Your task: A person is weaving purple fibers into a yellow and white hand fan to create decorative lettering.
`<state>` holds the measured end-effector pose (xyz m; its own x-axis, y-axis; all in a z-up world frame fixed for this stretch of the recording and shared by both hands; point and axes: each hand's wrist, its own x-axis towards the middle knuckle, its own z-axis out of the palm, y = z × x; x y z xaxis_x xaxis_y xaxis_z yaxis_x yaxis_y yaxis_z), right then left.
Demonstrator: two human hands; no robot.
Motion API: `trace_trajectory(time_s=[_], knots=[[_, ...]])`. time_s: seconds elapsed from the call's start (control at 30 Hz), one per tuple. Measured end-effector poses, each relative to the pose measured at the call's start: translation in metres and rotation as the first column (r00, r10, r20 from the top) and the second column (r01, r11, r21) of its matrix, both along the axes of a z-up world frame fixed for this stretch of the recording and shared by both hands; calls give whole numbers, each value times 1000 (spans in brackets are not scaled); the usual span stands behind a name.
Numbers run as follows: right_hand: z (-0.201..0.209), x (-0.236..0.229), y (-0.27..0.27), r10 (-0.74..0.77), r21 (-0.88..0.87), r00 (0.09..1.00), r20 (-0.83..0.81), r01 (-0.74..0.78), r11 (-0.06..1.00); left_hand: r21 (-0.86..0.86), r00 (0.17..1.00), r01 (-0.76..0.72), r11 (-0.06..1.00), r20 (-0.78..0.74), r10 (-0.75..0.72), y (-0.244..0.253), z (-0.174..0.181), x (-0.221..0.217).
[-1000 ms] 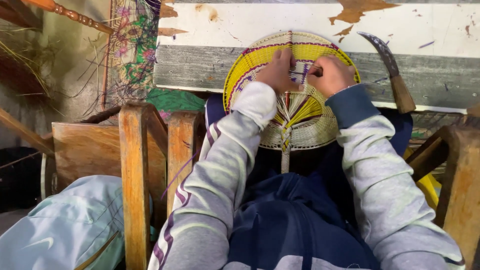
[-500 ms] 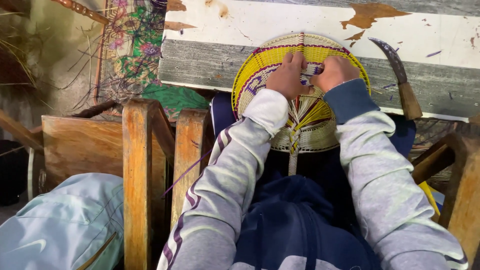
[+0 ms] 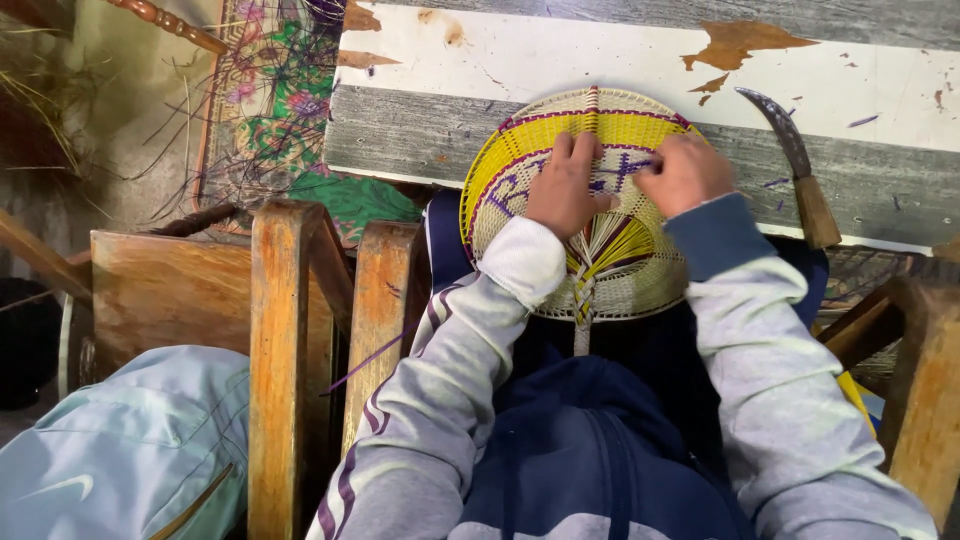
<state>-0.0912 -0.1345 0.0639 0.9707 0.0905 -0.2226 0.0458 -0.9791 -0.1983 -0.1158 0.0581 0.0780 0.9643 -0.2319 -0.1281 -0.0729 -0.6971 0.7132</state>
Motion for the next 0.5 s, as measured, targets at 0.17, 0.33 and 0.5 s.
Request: trace_trajectory(time_s=[0.17, 0.33, 0.5], knots=[[23, -4, -13, -23, 298, 998, -56, 39, 954, 201, 989, 66, 977, 115, -91, -5, -3, 6], [-34, 9, -38, 18, 419, 999, -51, 5, 908, 173, 955, 248, 953, 125, -271, 2, -19, 26], [-42, 10, -35, 12, 561, 998, -68, 28, 827, -53, 981, 191, 980, 43, -189, 2, -24, 28]])
